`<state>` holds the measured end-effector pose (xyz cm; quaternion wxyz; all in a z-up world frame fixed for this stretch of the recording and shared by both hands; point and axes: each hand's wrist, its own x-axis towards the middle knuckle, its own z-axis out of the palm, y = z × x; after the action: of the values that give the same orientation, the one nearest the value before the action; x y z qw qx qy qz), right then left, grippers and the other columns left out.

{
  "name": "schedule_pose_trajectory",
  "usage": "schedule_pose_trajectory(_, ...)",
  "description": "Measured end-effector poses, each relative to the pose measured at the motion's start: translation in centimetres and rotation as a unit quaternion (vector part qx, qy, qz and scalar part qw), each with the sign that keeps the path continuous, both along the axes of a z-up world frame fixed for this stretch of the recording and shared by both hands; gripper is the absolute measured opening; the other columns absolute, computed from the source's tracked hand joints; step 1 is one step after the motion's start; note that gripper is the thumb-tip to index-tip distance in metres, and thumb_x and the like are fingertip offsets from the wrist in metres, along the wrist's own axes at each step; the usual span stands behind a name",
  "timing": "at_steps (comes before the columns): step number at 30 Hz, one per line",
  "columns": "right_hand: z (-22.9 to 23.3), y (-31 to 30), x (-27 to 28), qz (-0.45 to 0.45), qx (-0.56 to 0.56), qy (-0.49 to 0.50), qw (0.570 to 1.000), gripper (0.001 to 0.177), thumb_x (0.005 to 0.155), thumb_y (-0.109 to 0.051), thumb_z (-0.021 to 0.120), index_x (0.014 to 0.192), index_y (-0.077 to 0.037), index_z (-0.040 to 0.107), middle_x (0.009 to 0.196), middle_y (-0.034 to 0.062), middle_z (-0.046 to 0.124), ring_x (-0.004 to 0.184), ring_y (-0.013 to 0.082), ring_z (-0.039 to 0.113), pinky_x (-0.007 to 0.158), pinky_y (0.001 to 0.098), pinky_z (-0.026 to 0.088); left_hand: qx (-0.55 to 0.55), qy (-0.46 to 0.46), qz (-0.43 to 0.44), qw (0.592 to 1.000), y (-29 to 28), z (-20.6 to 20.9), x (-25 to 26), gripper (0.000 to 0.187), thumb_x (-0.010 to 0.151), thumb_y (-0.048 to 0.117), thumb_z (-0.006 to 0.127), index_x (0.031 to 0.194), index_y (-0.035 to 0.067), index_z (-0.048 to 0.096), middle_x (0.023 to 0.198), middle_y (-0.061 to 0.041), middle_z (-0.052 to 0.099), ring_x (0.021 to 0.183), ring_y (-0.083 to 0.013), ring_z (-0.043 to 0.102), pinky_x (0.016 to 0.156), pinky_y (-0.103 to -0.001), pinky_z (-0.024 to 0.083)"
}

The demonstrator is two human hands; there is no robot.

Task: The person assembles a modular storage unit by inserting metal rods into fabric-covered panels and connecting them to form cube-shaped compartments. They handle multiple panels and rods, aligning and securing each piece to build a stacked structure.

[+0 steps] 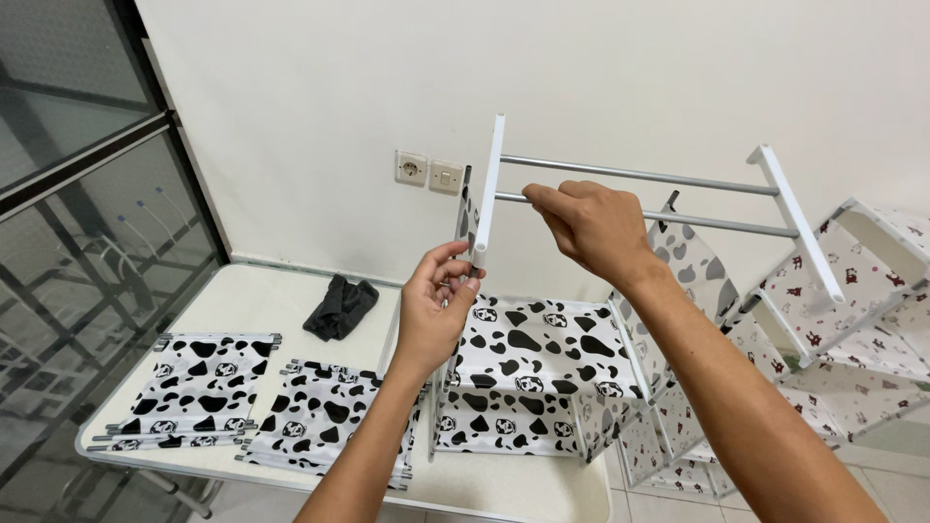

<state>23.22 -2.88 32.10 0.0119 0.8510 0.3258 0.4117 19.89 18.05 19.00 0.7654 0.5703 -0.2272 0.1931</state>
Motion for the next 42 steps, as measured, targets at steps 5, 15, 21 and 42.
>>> schedule_pose_trajectory(5,-0.7,0.2,0.3,-0.002,-0.003,0.01,1.0,0.013,0.1,-0.02,0.065,0.11,-0.022,0.073,0.064,-0.0008,0.058,0.057,0.0198,0.058,0.044,0.037,0.041,-0.003,0.013,0.002,1.0,0.2,0.3,-0.3,0.042,0.092,0.0,0.068,0.13,-0.003,0.049,0.103,-0.009,0.074,0.079,-0.0044,0.051,0.072,-0.021,0.047)
schedule_pose_trajectory(15,-2.0,0.4,1.1,0.019,-0.001,-0.057,0.998,0.013,0.097,-0.017,0.069,0.108,-0.022,0.074,0.065,-0.0023,0.056,0.059,0.0168,0.056,0.048,0.0348,0.042,-0.018,0.043,-0.004,0.999,0.4,1.8,-0.3,0.038,0.102,0.022,0.056,0.132,-0.001,0.05,0.088,-0.006,0.07,0.084,-0.0072,0.065,0.077,-0.022,0.051)
schedule_pose_trajectory(21,-2.5,0.6,1.5,0.031,0.002,-0.061,0.998,0.015,0.096,-0.015,0.07,0.109,-0.022,0.074,0.065,-0.0029,0.056,0.058,0.0158,0.055,0.048,0.0341,0.041,-0.001,0.183,0.028,0.983,-0.6,4.3,0.8,0.065,0.09,0.037,0.065,0.139,0.001,0.042,0.071,-0.001,0.064,0.073,-0.0112,0.065,0.068,-0.026,0.051)
schedule_pose_trajectory(42,-3.5,0.7,2.1,0.067,0.035,-0.037,0.996,0.016,0.095,-0.012,0.069,0.108,-0.018,0.075,0.064,-0.0004,0.056,0.058,0.0184,0.055,0.049,0.0358,0.041,-0.016,0.192,0.06,0.979,0.1,2.6,3.2,0.044,0.101,0.038,0.061,0.119,-0.002,0.064,0.074,-0.005,0.065,0.067,-0.0139,0.049,0.06,-0.029,0.039)
